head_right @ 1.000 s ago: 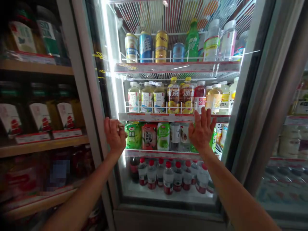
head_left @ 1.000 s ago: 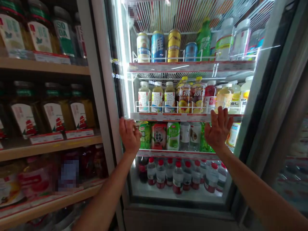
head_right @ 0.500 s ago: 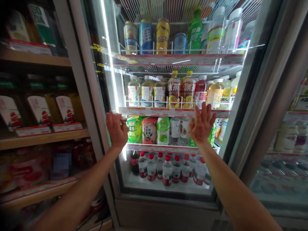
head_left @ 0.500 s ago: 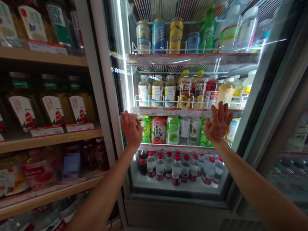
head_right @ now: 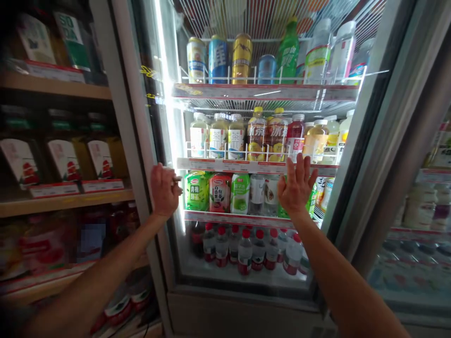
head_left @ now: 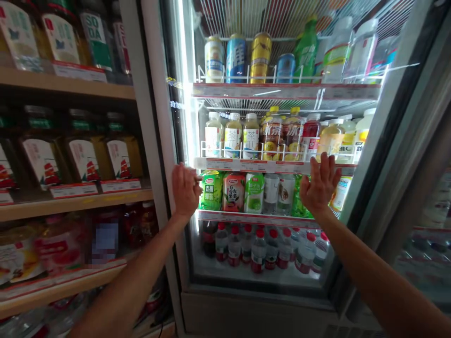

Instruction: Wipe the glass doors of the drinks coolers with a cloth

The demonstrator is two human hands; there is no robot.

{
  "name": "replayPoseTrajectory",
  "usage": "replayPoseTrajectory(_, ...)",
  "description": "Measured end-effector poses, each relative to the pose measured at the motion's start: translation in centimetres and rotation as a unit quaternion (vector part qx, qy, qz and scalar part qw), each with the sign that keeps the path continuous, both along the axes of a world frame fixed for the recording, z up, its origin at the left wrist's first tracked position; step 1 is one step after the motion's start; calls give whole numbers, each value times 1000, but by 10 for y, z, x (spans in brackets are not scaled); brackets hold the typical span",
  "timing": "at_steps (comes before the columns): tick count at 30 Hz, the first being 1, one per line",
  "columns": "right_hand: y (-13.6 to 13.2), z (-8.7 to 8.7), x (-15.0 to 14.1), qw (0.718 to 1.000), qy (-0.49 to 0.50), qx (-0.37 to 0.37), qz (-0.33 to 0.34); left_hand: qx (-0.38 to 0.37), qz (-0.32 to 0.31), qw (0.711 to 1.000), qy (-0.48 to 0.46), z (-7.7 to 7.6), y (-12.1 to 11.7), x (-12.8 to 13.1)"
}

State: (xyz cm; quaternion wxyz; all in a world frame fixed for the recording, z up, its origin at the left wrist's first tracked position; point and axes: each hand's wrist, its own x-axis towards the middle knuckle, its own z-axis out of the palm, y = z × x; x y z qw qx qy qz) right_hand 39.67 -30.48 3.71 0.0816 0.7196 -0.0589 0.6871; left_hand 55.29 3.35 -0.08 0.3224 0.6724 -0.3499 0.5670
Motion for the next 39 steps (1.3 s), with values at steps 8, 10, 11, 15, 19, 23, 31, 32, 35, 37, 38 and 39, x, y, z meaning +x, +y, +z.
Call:
replayPoseTrajectory(8,-2,-1,0,1000,2,3,-4,244,12,934,-262,29,-6,-8)
replayPoseTrajectory(10,-3,-1,1,1000,0,-4,0,84,63,974,-201,45,-13,-8)
replayPoseTrajectory(11,-2,-1,2,1000,-1,-6,0,48,73,979,-186,49,-21,-11)
replayPoseTrajectory(15,-1,-1,1,1000,-4,-7,-6,290,-13,908,-303,47,-72,-34)
replayPoseTrajectory(19,-9,3,-8,999,23,-33,-15,332,-26,887,-320,77,-93,-40)
replayPoseTrajectory(23,-29,13,-17,999,13,-22,-28,17,51,985,-162,117,-98,-36)
replayPoseTrajectory(31,-46,21,-22,999,-2,6,-47,383,-64,839,-380,108,-157,-60)
replayPoseTrajectory(32,-49,23,-25,999,5,5,-53,369,-60,851,-368,121,-155,-58)
replayPoseTrajectory(35,-61,28,-37,997,3,30,-65,168,-13,953,-251,167,-145,-49)
replayPoseTrajectory(37,-68,32,-43,997,0,43,-68,18,19,985,-170,183,-148,-47)
replayPoseTrajectory(38,-71,34,-45,997,3,43,-68,-7,27,987,-158,183,-154,-50)
replayPoseTrajectory(39,-73,34,-47,997,7,41,-68,10,28,985,-169,178,-163,-54)
